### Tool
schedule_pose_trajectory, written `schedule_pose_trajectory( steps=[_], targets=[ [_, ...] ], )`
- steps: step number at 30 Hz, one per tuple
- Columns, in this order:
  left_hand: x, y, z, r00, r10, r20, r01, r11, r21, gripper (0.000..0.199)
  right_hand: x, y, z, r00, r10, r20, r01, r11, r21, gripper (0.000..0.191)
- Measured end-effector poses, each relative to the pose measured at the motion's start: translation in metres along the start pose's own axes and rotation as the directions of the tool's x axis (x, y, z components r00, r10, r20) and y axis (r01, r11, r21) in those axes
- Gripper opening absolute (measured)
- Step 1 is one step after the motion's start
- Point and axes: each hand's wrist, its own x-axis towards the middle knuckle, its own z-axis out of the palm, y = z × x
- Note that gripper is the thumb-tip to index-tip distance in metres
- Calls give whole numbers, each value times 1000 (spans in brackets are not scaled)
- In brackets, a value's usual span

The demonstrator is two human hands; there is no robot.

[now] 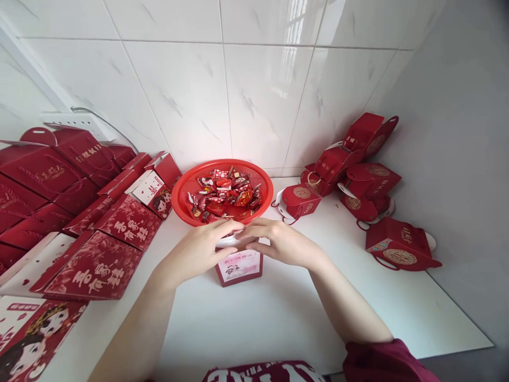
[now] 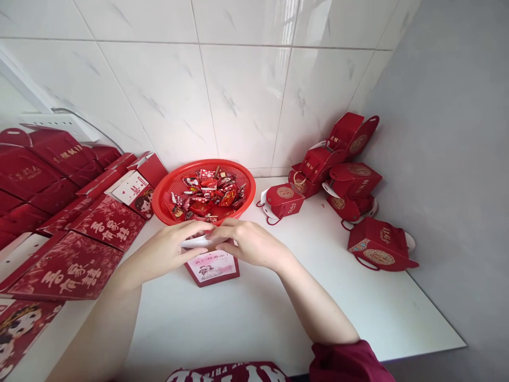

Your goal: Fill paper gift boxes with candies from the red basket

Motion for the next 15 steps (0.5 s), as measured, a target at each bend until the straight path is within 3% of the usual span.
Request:
schedule_pose_trajectory(
  steps=[3, 6, 11, 15],
  targets=[
    [-1, -3, -3, 997, -55, 57, 60, 995, -75, 35, 1, 2, 1, 999, -44, -15, 44, 999, -12, 29],
    [-2, -9, -7, 995, -88, 57, 92, 993, -80, 18, 2, 2, 1, 999, -49, -15, 48, 998, -39, 26],
    [-4, -17, -14, 996, -82, -21, 81, 996, -38, 27, 3, 1, 1, 996, -50, -78, 43, 996, -80, 32],
    [-5, -17, -15, 977, -186, -107, 171, 976, -131, 23, 4, 7, 3, 985, -134, -109, 121, 986, -115, 36]
  ],
)
